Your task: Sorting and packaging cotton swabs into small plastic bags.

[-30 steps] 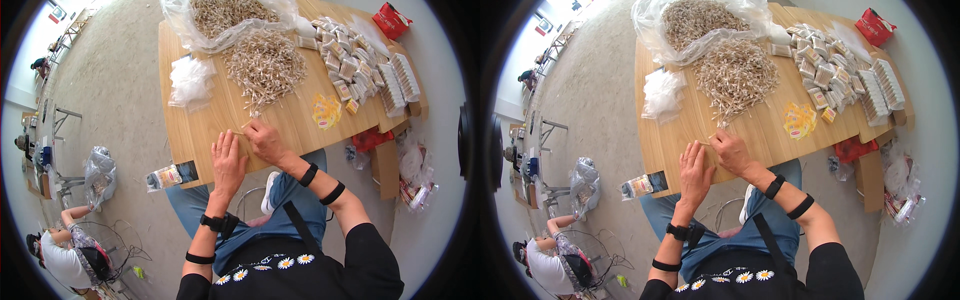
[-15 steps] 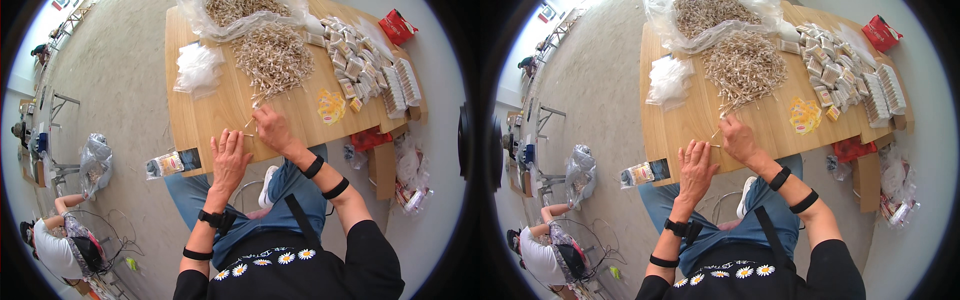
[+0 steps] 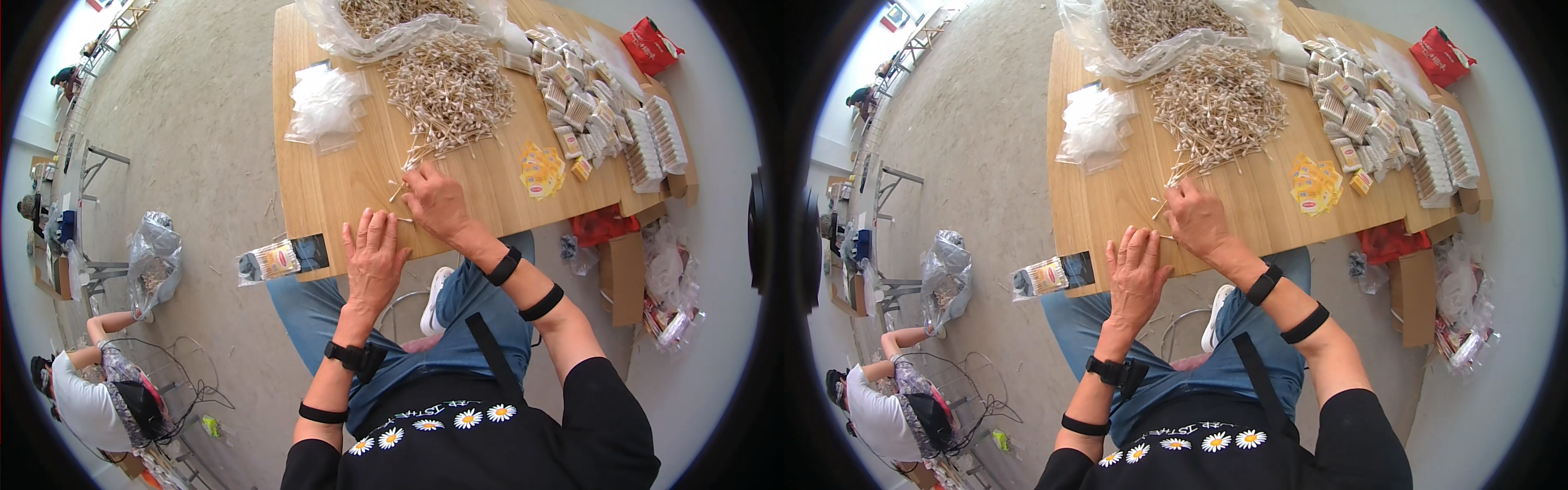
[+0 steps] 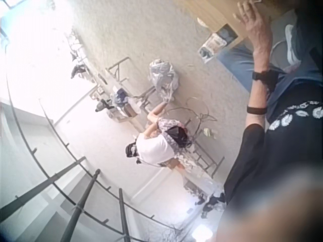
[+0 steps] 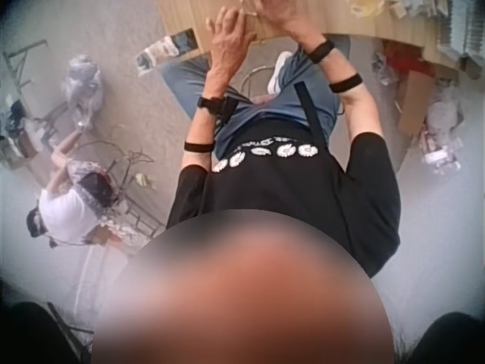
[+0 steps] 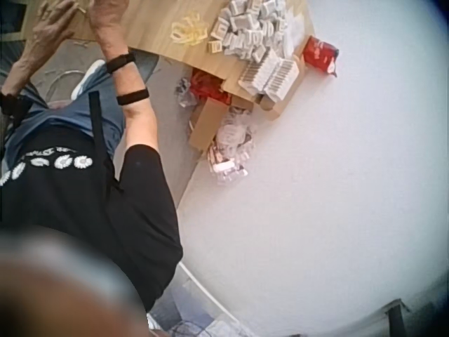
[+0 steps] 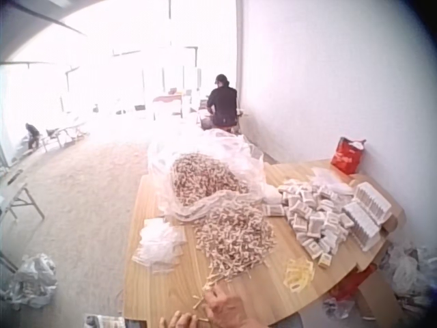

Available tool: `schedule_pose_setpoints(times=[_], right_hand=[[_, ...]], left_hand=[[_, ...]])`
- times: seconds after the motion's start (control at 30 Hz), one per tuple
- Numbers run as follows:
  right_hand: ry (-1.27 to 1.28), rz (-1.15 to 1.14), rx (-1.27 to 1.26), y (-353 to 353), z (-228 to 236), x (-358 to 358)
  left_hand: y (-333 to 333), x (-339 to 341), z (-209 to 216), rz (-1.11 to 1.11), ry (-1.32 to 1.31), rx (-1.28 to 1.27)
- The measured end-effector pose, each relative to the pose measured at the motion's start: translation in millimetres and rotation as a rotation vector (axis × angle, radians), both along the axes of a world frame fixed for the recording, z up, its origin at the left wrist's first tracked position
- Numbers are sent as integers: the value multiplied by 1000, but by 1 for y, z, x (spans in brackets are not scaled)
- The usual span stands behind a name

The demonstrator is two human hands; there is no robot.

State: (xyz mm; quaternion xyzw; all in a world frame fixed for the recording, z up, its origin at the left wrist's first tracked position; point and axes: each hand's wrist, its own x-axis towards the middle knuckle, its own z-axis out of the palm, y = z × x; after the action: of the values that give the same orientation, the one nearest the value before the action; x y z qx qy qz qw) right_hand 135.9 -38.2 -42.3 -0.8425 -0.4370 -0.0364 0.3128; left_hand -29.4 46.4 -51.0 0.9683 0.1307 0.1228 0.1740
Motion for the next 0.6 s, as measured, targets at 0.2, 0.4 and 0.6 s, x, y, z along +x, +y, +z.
schedule_pose_setpoints(times=[0.2, 0.4, 0.6], right_hand=[[-106, -83, -16, 3, -13, 22], [-139, -54, 32, 4, -2, 24], [-42, 152, -36, 0, -4, 1]], left_hand=[[-1, -1, 1, -5, -14, -22], [2, -1, 0, 7, -1, -22], [-2, 1, -2, 17, -2, -6]])
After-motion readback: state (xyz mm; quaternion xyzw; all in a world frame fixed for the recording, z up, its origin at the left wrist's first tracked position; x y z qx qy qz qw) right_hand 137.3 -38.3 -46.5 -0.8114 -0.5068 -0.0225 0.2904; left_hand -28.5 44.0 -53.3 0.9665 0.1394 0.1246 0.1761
